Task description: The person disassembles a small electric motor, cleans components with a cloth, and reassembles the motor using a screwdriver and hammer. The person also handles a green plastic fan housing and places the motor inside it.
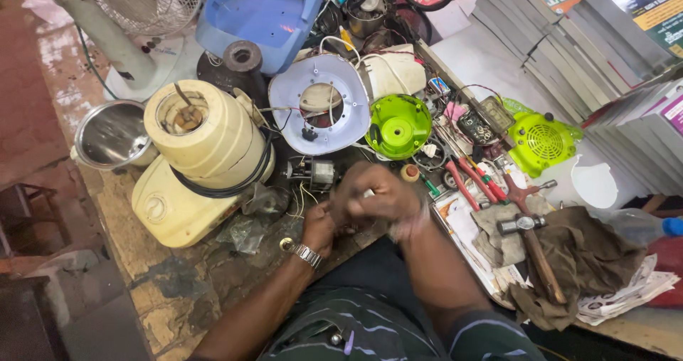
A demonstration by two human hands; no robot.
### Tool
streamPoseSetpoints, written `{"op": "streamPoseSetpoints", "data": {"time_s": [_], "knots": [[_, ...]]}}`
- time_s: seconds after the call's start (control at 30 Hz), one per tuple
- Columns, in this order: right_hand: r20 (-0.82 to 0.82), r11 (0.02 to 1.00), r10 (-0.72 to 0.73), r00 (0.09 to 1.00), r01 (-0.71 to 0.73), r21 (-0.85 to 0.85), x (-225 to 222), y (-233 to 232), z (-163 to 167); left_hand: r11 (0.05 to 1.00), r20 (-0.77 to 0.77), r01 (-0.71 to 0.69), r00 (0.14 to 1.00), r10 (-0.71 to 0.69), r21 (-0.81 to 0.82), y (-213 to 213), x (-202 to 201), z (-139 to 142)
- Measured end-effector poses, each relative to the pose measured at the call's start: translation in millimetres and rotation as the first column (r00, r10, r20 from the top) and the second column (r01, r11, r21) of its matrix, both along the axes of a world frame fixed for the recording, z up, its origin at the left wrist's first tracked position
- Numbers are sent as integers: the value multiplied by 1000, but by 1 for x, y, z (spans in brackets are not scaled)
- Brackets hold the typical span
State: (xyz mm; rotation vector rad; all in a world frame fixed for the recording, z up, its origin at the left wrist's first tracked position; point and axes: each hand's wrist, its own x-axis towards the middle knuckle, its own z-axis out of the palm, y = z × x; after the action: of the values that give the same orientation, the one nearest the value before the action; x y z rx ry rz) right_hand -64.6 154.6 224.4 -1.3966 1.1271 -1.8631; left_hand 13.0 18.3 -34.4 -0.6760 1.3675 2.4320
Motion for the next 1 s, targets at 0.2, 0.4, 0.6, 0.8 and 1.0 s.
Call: {"op": "streamPoseSetpoints", "data": {"time_s": [0.2, 0.4, 0.6, 0.8, 1.0], "knots": [[-52, 110, -993, 107, 992, -57, 66, -19, -38, 1000, 18, 7, 1000, -8, 31, 3, -6, 24], [-237, 970, -229, 944, 200, -139, 11, 12, 38, 998, -49, 7, 999, -4, 60, 1, 3, 23], [350, 968, -137, 927, 200, -151, 13, 9, -18, 998, -5, 36, 999, -36, 58, -1, 1, 13], [-258, 136, -963, 77, 966, -220, 69, -11, -41, 1000, 43, 5, 999, -6, 13, 2, -1, 25], [-266, 994, 22, 964, -49, -95, 2, 18, 40, 999, -97, 13, 995, -9, 42, 1, 0, 12]]}}
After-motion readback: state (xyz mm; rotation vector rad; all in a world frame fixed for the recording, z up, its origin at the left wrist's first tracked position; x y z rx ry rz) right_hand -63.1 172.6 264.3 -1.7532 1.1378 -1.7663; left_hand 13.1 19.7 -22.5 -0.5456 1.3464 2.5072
